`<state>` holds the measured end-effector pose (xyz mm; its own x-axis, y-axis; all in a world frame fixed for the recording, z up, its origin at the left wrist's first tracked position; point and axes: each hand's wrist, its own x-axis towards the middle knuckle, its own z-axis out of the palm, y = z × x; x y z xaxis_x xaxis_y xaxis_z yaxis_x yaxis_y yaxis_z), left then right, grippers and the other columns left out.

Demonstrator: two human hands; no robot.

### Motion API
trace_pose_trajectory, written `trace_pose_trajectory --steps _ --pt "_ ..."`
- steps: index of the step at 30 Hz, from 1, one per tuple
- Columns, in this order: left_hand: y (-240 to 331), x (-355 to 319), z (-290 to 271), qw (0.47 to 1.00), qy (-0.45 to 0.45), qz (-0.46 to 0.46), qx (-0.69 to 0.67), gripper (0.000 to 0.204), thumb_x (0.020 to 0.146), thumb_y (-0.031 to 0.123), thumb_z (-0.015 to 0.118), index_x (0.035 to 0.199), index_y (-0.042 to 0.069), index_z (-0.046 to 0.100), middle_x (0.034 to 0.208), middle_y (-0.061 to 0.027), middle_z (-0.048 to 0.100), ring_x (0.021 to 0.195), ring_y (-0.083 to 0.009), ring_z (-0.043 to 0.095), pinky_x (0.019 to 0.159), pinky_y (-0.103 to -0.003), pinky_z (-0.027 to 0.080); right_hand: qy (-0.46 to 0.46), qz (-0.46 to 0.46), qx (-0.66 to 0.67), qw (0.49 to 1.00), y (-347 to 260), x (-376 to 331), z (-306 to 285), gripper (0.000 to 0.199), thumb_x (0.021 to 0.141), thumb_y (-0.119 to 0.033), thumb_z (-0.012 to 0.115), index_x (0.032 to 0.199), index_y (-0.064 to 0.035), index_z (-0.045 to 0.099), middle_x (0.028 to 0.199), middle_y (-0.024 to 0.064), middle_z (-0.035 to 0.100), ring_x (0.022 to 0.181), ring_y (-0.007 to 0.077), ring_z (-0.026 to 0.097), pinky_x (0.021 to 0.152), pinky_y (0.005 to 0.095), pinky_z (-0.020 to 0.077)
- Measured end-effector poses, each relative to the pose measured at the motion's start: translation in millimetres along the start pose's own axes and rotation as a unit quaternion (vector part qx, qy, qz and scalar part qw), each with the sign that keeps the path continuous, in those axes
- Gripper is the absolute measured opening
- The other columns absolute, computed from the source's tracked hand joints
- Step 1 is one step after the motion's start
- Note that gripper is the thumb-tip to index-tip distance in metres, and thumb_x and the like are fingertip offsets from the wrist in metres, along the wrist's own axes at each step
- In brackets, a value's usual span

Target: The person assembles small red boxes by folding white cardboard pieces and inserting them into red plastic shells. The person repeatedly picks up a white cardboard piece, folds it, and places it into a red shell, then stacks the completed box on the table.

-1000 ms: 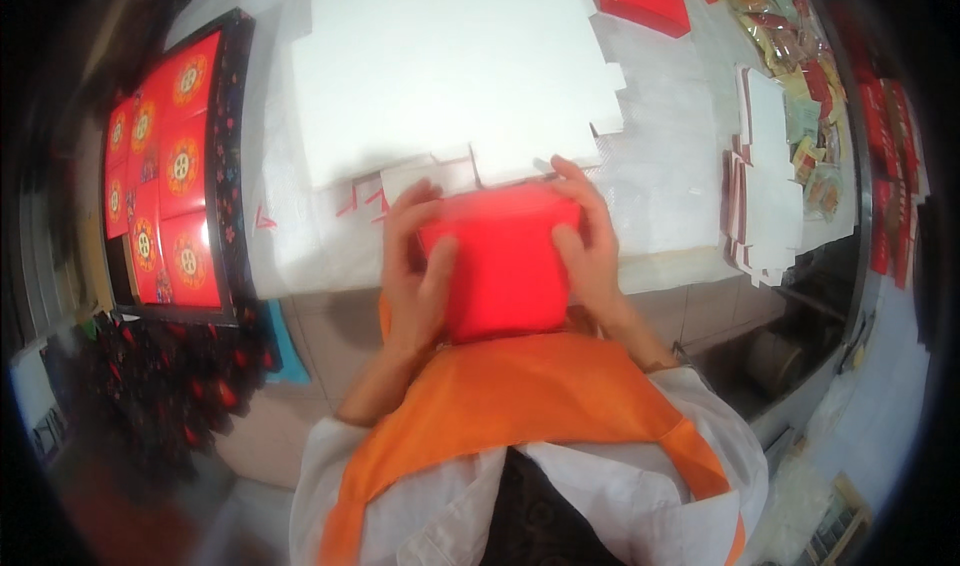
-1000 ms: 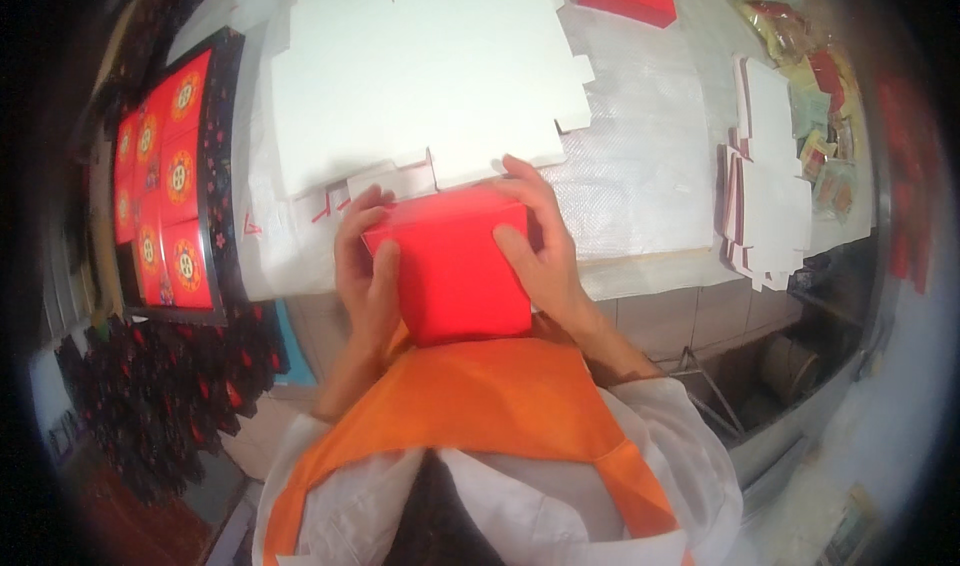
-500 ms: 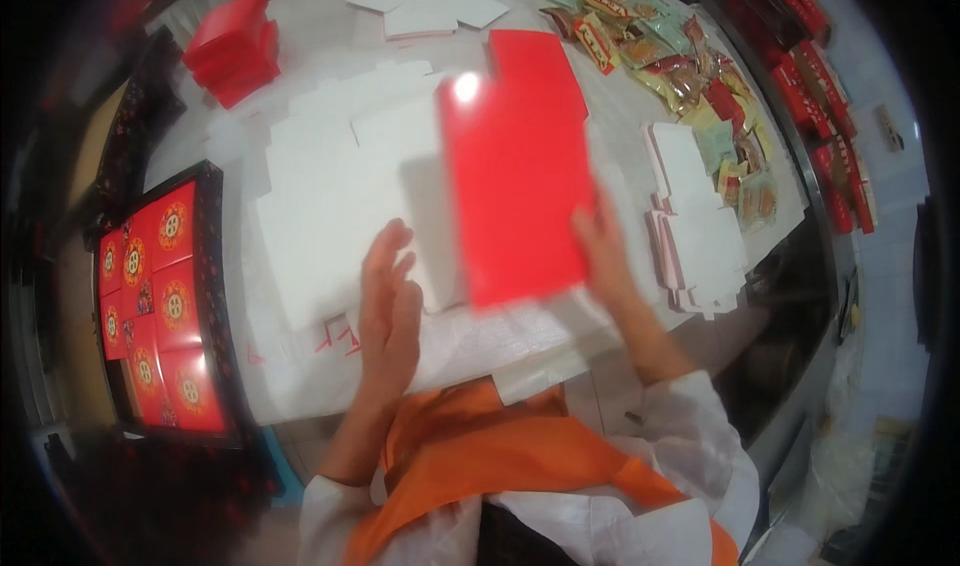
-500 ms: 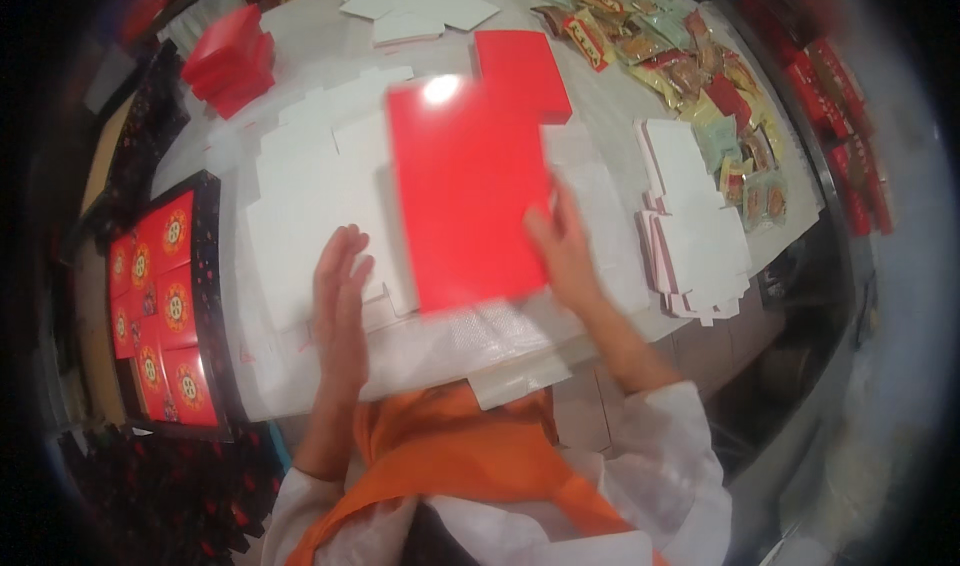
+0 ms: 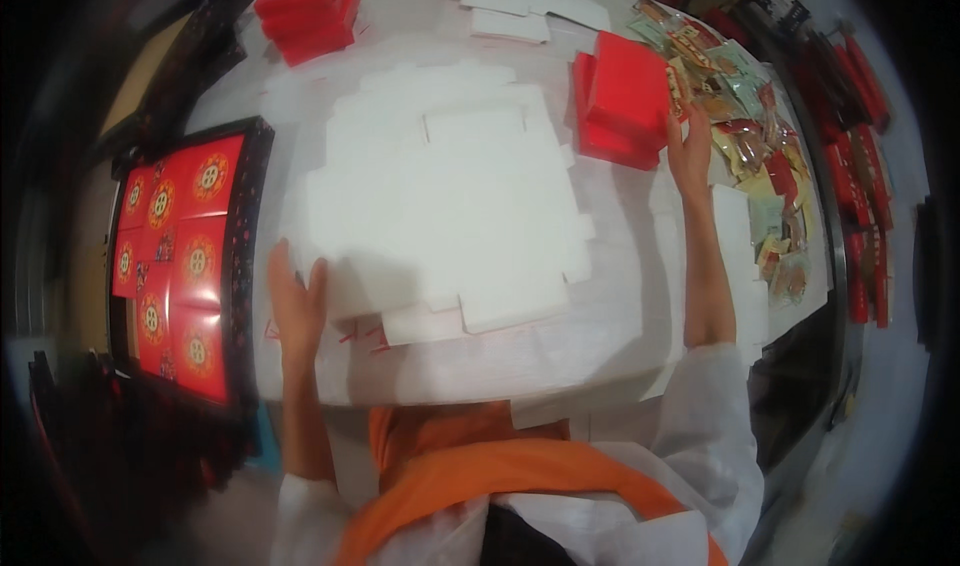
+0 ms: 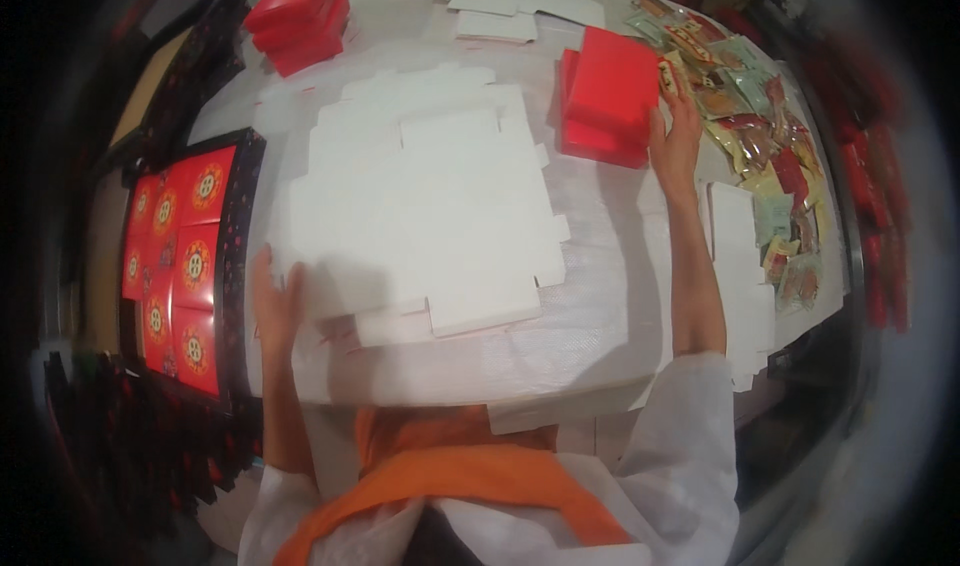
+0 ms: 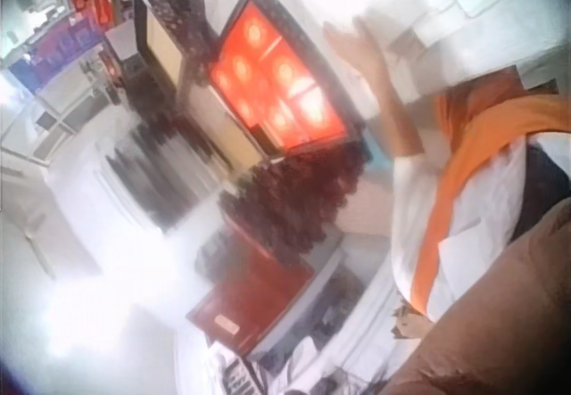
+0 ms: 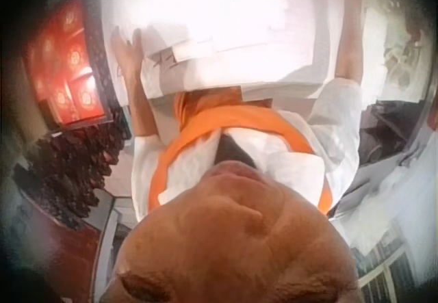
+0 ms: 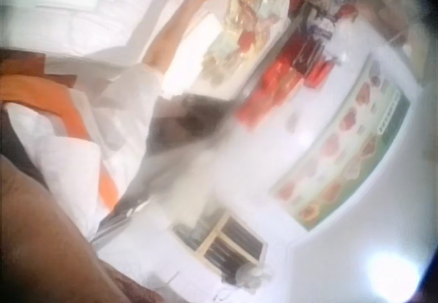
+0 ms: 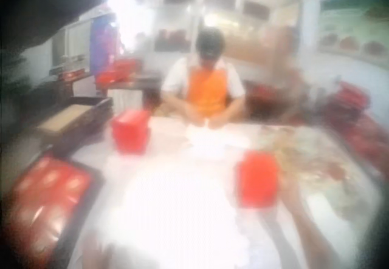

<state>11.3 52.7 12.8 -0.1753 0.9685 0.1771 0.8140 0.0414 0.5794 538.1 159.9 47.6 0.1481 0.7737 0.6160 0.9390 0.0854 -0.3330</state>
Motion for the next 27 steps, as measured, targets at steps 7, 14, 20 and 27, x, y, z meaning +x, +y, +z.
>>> trace_pose_trajectory --steps 7,14,20,27 --pt "13.7 0.5 24.3 0.997 0.003 -0.035 0.070 0.051 0.081 0.021 0.056 0.121 -0.007 0.040 0.123 -0.0240 0.043 0.113 -0.0352 0.042 0.095 -0.040 0.034 -0.315 -0.260 0.037 0.912 -194.5 -113.3 14.6 0.055 0.082 -0.027 0.055 0.127 -0.0015 0.037 0.135 0.0163 0.032 0.127 0.0288 0.027 0.104 0.0480 0.0154" --pt "18.7 -2.8 24.9 0.998 0.017 0.022 0.057 0.048 0.082 0.013 0.055 0.121 -0.007 0.037 0.123 -0.0267 0.042 0.112 -0.0392 0.042 0.094 -0.040 0.034 -0.355 -0.259 0.017 0.898 -214.6 -125.1 20.4 0.056 0.082 -0.030 0.054 0.126 -0.0009 0.037 0.135 0.0169 0.031 0.127 0.0278 0.025 0.103 0.0508 0.0131" --pt "22.2 -5.5 41.8 0.984 0.086 0.082 0.135 0.044 0.077 0.008 0.056 0.115 -0.009 0.042 0.125 -0.0303 0.036 0.115 -0.0415 0.037 0.096 -0.045 0.032 -0.354 -0.258 0.008 0.899 -215.2 -124.9 20.6 0.055 0.082 -0.029 0.054 0.127 -0.0009 0.037 0.136 0.0165 0.030 0.127 0.0277 0.025 0.104 0.0502 0.0120" --pt "21.4 -8.3 50.0 0.980 0.084 0.075 0.165 0.047 0.078 0.012 0.059 0.118 -0.007 0.041 0.129 -0.0284 0.033 0.117 -0.0418 0.035 0.097 -0.044 0.031 -0.358 -0.256 0.005 0.898 -216.5 -126.1 19.6 0.056 0.083 -0.029 0.052 0.129 -0.0012 0.036 0.136 0.0166 0.029 0.128 0.0275 0.023 0.105 0.0494 0.0095"
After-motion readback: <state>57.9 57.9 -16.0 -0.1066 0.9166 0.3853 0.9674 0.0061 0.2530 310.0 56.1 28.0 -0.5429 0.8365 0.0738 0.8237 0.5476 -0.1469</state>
